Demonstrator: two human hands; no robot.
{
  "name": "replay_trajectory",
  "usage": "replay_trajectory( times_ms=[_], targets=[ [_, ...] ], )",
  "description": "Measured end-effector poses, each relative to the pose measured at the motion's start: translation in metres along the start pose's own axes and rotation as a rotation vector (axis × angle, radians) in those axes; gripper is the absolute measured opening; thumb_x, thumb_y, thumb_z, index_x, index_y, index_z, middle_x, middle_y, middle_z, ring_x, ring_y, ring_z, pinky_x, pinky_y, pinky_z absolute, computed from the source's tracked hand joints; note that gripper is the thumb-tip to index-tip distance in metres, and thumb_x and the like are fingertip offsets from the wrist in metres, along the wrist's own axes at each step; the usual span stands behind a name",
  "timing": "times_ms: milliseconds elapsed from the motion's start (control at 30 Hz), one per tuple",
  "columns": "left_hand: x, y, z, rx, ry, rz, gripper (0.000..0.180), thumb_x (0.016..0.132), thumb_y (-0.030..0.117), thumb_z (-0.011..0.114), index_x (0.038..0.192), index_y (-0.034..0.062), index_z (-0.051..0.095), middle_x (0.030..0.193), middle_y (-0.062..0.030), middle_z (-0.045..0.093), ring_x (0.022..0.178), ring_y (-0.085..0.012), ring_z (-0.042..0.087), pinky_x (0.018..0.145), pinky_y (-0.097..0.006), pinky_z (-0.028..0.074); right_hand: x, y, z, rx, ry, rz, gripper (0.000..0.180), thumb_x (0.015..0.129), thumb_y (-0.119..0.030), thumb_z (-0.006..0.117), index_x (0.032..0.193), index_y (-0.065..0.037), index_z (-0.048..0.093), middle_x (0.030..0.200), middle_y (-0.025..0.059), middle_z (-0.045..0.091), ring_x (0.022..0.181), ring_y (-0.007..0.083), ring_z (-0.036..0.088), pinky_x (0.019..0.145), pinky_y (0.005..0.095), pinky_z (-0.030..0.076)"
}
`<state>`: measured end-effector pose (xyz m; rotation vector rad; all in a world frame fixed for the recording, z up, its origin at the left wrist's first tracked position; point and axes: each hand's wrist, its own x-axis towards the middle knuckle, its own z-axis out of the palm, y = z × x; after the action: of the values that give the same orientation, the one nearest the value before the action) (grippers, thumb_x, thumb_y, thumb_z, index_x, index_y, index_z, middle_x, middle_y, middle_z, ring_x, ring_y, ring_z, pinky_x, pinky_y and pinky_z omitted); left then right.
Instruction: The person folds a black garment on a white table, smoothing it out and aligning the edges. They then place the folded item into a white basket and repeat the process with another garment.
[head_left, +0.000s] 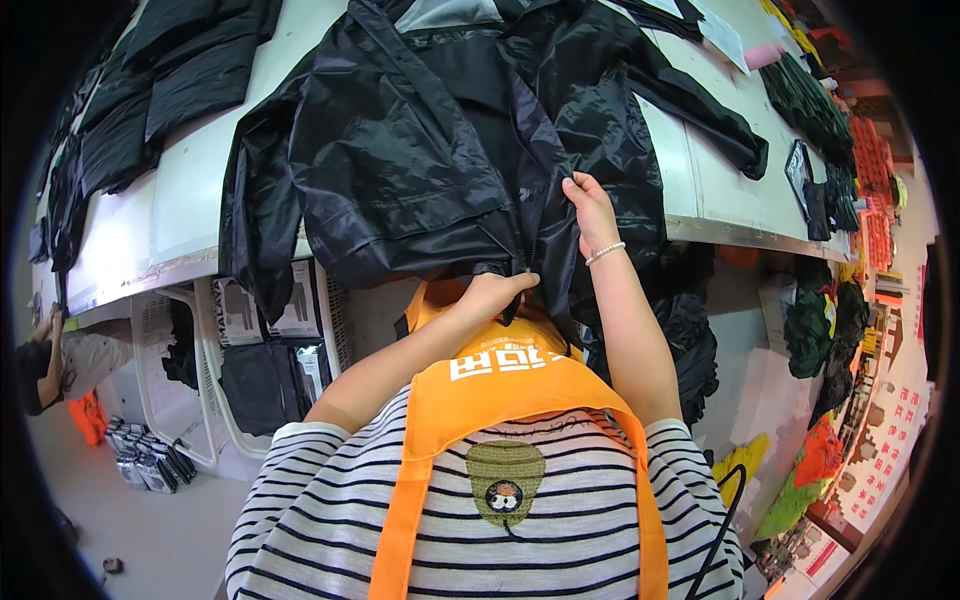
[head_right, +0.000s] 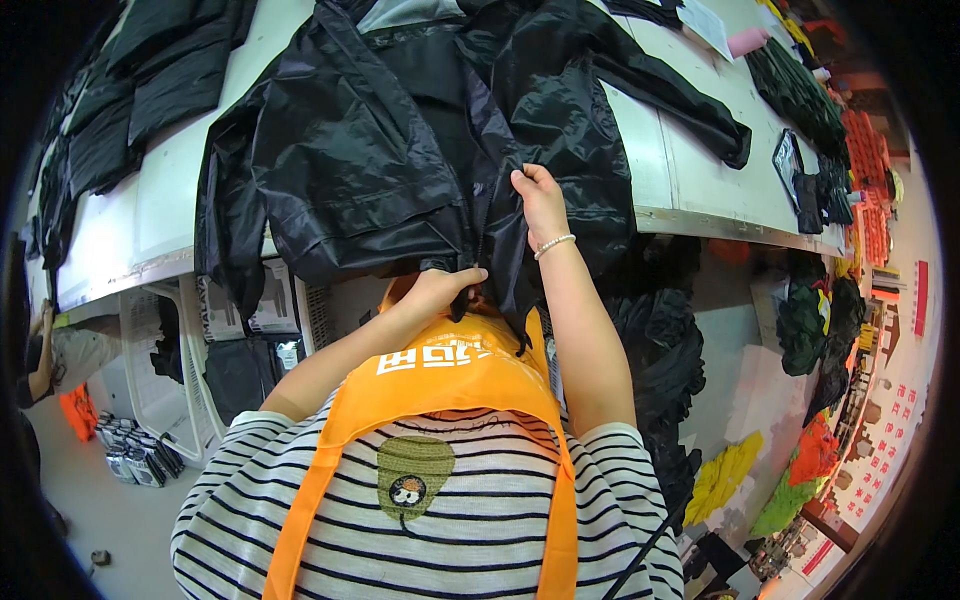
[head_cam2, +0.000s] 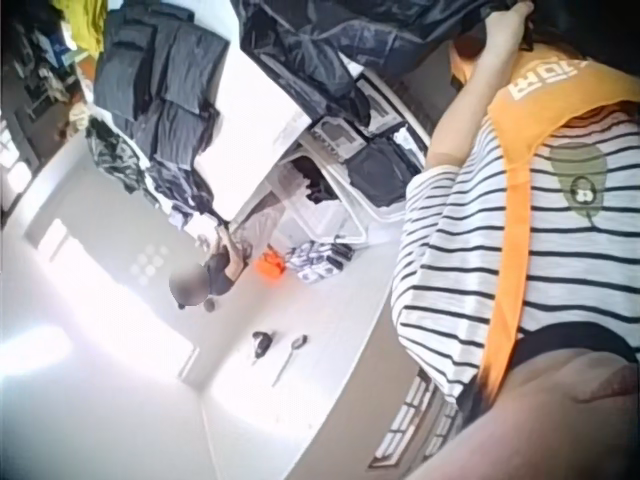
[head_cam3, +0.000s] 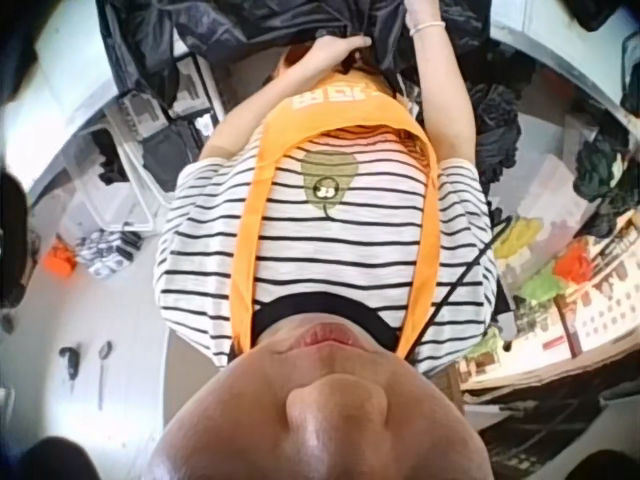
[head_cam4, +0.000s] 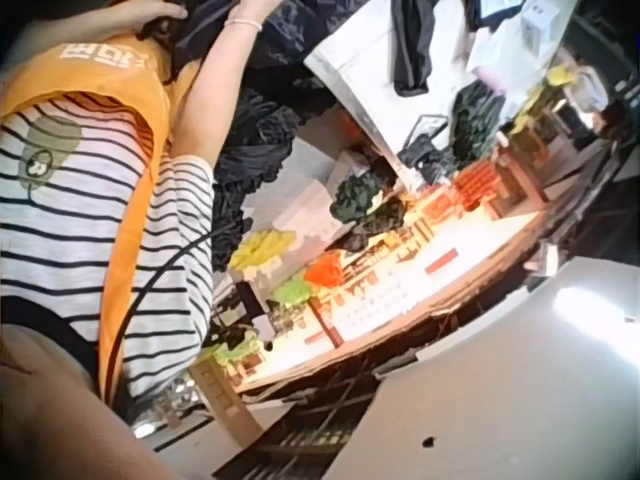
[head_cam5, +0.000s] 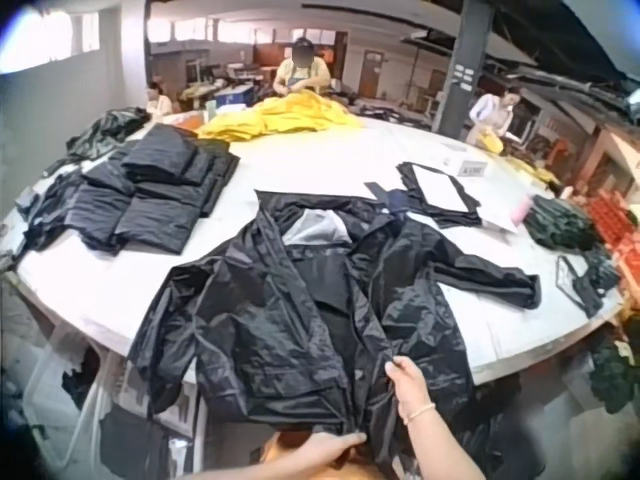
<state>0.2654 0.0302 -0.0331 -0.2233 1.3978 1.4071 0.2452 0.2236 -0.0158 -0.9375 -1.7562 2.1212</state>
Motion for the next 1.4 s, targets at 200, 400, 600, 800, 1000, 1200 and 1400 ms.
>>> replay_trajectory(
  times_ms=[200, 400, 600, 800, 1000, 1200, 1400],
  targets=[
    [-0.008, 0.014, 0.006, 0.017, -0.005, -0.026, 0.019, 0.078, 0.021, 0.071, 0.079, 0.0027, 0.065, 0.068, -0.0033, 0.059, 0.060, -0.0122, 0.056, 0.057, -0.024, 0.045, 0.001, 0.012, -0.020, -0.220, 0.199, 0.009, 0.018, 0.086, -0.008, 0.061, 0.102, -0.002, 0.056, 0.086, -0.0034, 0.056, 0.076, 0.0053, 0.050, 0.071, 0.0177, 0.040],
    [0.009, -0.001, 0.007, 0.033, -0.045, 0.148, 0.014, 0.080, 0.018, 0.069, 0.076, 0.0062, 0.064, 0.067, -0.0026, 0.060, 0.056, -0.0114, 0.055, 0.052, -0.025, 0.043, -0.050, -0.022, -0.001, -0.859, 0.141, -0.636, 0.018, 0.076, -0.002, 0.064, 0.093, -0.003, 0.057, 0.091, 0.0108, 0.055, 0.080, 0.0265, 0.056, 0.073, 0.0329, 0.047],
    [0.005, 0.010, 0.019, 0.140, -0.002, 0.139, 0.021, 0.080, 0.023, 0.069, 0.074, 0.0033, 0.064, 0.063, -0.0030, 0.060, 0.055, -0.0105, 0.056, 0.053, -0.025, 0.043, -0.029, -0.021, 0.034, -1.292, -0.102, -0.812, 0.012, 0.080, -0.007, 0.059, 0.090, -0.001, 0.062, 0.098, 0.0144, 0.057, 0.093, 0.0313, 0.056, 0.081, 0.0376, 0.049],
    [0.018, 0.016, 0.021, 0.184, 0.032, 0.018, 0.019, 0.078, 0.022, 0.072, 0.082, 0.0042, 0.066, 0.070, -0.0023, 0.063, 0.059, -0.0103, 0.057, 0.056, -0.025, 0.045, 0.035, 0.002, -0.007, -1.456, -0.302, -0.324, 0.013, 0.079, -0.011, 0.062, 0.089, -0.002, 0.063, 0.090, 0.0183, 0.060, 0.089, 0.0344, 0.060, 0.076, 0.0420, 0.050],
    [0.052, 0.003, 0.017, 0.114, 0.000, 0.035, 0.022, 0.077, 0.023, 0.072, 0.082, 0.0033, 0.066, 0.075, -0.0034, 0.063, 0.060, -0.0112, 0.057, 0.059, -0.026, 0.046, 0.066, 0.012, -0.024, -0.715, -0.135, 0.034, 0.015, 0.088, -0.014, 0.055, 0.086, 0.001, 0.058, 0.080, 0.0125, 0.065, 0.068, 0.0198, 0.063, 0.064, 0.0331, 0.051],
    [0.057, 0.058, 0.024, 0.535, 0.164, 0.089, 0.047, 0.070, 0.046, 0.072, 0.080, -0.0005, 0.067, 0.073, -0.0059, 0.063, 0.063, -0.0134, 0.056, 0.061, -0.026, 0.044, 0.105, -0.017, -0.023, -0.369, -0.068, 0.198, 0.014, 0.095, -0.011, 0.044, 0.094, 0.000, 0.051, 0.076, 0.0124, 0.064, 0.061, 0.0191, 0.065, 0.054, 0.0254, 0.052],
    [0.067, 0.073, 0.025, 0.292, 0.133, -0.132, 0.034, 0.076, 0.034, 0.073, 0.083, 0.0016, 0.070, 0.078, -0.0038, 0.065, 0.073, -0.0127, 0.058, 0.068, -0.023, 0.044, 0.131, -0.039, -0.038, -0.500, -0.208, 0.129, 0.014, 0.095, -0.012, 0.045, 0.093, 0.000, 0.051, 0.069, 0.0090, 0.060, 0.055, 0.0184, 0.064, 0.049, 0.0251, 0.051]
  ],
)
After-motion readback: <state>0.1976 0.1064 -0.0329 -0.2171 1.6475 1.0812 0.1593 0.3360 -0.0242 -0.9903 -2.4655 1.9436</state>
